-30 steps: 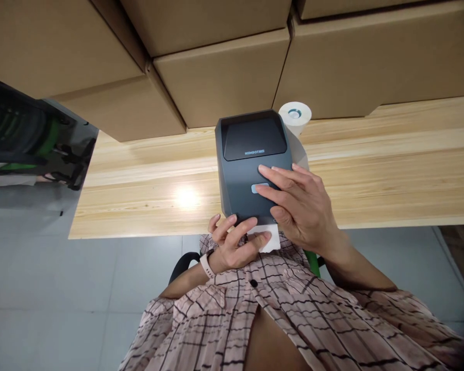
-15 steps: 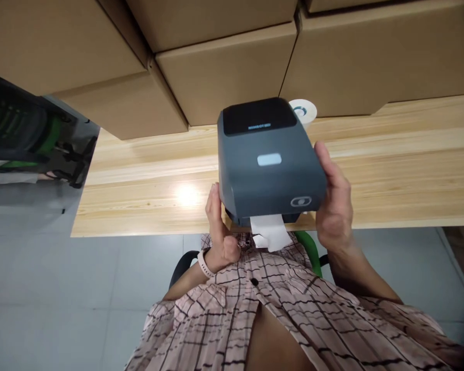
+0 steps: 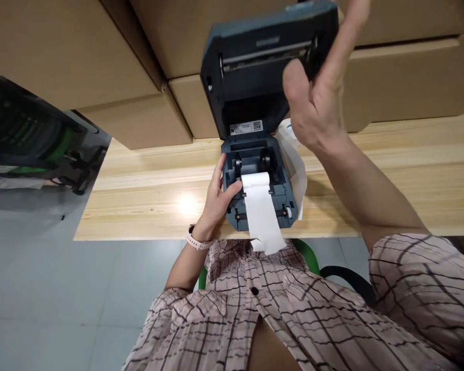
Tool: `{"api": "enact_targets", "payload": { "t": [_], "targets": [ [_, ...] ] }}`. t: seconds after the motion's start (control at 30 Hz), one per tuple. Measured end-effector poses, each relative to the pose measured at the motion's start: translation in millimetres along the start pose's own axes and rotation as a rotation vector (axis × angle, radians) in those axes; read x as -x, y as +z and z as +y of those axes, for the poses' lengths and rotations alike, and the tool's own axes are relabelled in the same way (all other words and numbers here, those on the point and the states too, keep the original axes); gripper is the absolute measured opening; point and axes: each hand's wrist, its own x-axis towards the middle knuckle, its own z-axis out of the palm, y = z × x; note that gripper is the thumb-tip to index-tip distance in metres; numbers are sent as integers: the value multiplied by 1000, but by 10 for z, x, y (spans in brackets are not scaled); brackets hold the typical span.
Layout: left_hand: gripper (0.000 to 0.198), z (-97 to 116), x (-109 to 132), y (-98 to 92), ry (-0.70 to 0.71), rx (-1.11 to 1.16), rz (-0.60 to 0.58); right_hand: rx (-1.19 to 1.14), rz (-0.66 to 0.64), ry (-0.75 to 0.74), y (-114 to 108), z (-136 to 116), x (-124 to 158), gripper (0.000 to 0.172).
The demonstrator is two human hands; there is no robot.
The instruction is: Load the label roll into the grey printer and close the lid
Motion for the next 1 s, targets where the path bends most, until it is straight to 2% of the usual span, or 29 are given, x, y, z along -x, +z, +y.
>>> {"api": "enact_targets", "payload": {
  "t": [0.1,0.2,0.27,0.33,0.4,0.43,0.5,0.6,0.67,0.87,1.0],
  "targets": [
    [85,-36,20,9,-17,32,23,40,199,-50,-1,7,-244,104],
    [82,-35,29,12,-9,31,19,70,52,-31,-49,13,-297,90],
    [79,-38,29,15,-7,34,33,122,29,-94,-76,26,-199,90],
    [76,-45,22,17,-15,45,62,191,110,-243,-69,40,-3,83],
    [72,-49,1,10,-27,51,79,197,180,-373,-19,48,249,58],
    [72,-49,-16,2,-30,49,82,171,161,-398,17,49,378,45],
    [72,-42,-60,-23,-22,29,81,91,-37,-350,99,44,602,31],
    [72,-24,-130,-68,13,-25,69,-18,-472,-232,196,31,786,34],
    [71,-16,-163,-92,28,-57,63,-72,-635,-246,231,26,811,37],
    [80,-21,-205,-134,80,-59,36,-105,-744,-318,241,54,717,37],
    [81,5,-188,-159,104,-11,-3,-342,-828,-274,27,120,612,44]
  ]
}}
